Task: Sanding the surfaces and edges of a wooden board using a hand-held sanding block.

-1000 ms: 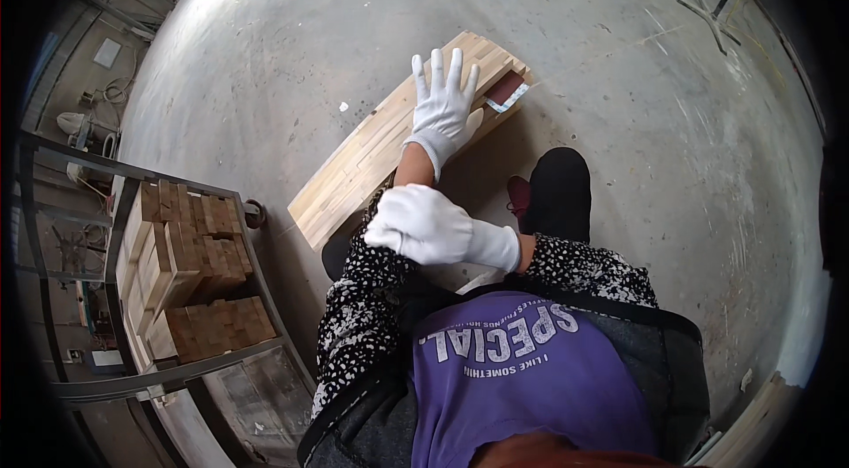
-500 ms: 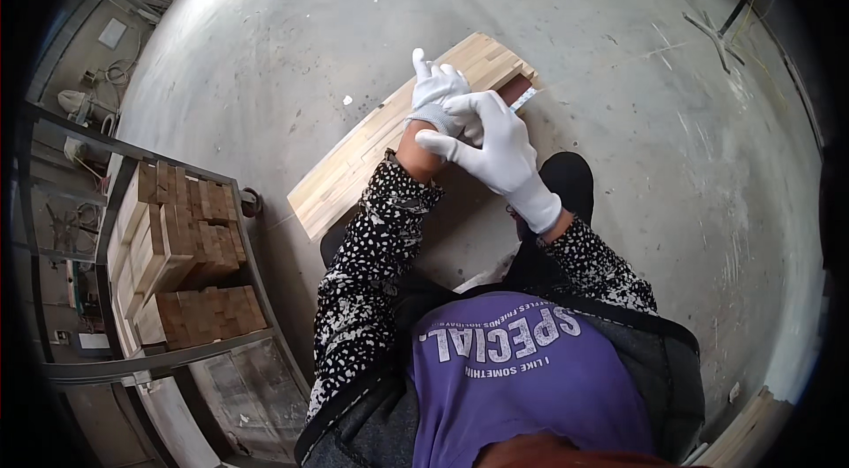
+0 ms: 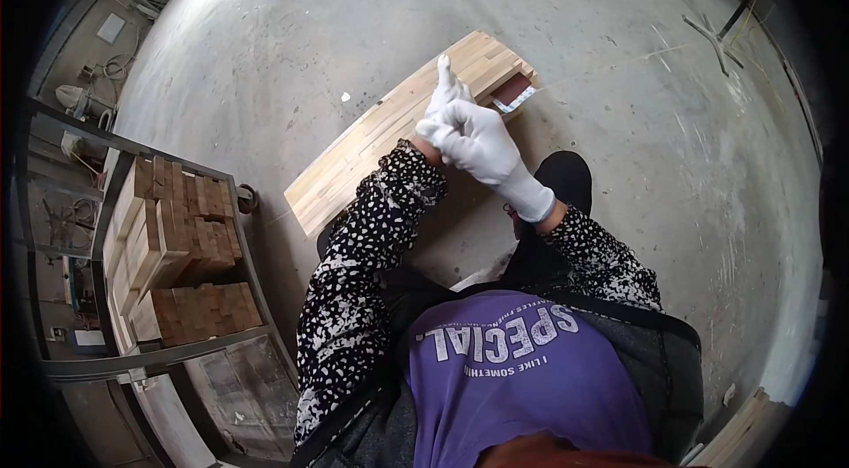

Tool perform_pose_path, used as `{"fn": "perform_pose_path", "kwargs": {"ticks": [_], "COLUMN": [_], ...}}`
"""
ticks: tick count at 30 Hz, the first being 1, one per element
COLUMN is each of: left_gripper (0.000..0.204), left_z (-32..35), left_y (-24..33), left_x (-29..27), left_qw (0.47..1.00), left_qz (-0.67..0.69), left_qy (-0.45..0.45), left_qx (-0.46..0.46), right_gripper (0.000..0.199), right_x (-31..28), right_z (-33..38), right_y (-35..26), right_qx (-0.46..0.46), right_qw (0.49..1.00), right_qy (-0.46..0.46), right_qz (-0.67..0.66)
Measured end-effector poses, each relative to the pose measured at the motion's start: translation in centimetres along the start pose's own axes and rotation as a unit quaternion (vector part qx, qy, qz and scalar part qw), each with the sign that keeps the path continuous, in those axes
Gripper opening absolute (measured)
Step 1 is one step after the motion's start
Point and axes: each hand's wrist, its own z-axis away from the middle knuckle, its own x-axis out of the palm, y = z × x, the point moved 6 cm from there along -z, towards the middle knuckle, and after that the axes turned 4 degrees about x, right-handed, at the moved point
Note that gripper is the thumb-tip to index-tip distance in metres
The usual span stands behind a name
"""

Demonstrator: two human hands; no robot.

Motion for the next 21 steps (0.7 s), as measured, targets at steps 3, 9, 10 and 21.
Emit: {"fn": "perform_pose_path", "kwargs": {"ticks": [3,9,10,21], "left_gripper": [0.06,0.069,0.072,0.059], "left_z": [-0.2,-2.2,-2.4,-4.4], "left_y": [0.3,0.7,1.5,9.8], "left_x": [1.2,7.3,7.5,4.9], "left_qw": [1.0,0.754,0.487,0.979], "left_qz": [0.005,0.657,0.871,0.202], "left_qy": [0.026,0.029,0.014,-0.004], "left_qx": [-0.014,0.007,0.067,0.004], "right_gripper": [0.029,0.022,0.022,0.031], "right_x": [1.4,-1.3,-2.4,-3.0], "right_z": [0.3,0.6,0.4,-0.8], "right_y": [-1.1,-0.1,-0.8,3.4], "right_qx": [-0.076,-0.03,-0.088,-0.072], "right_qw": [0.997,0.999,0.991,0.886], "right_qy": [-0.02,0.036,0.081,0.066], "right_qz": [0.019,-0.021,0.065,0.453]}}
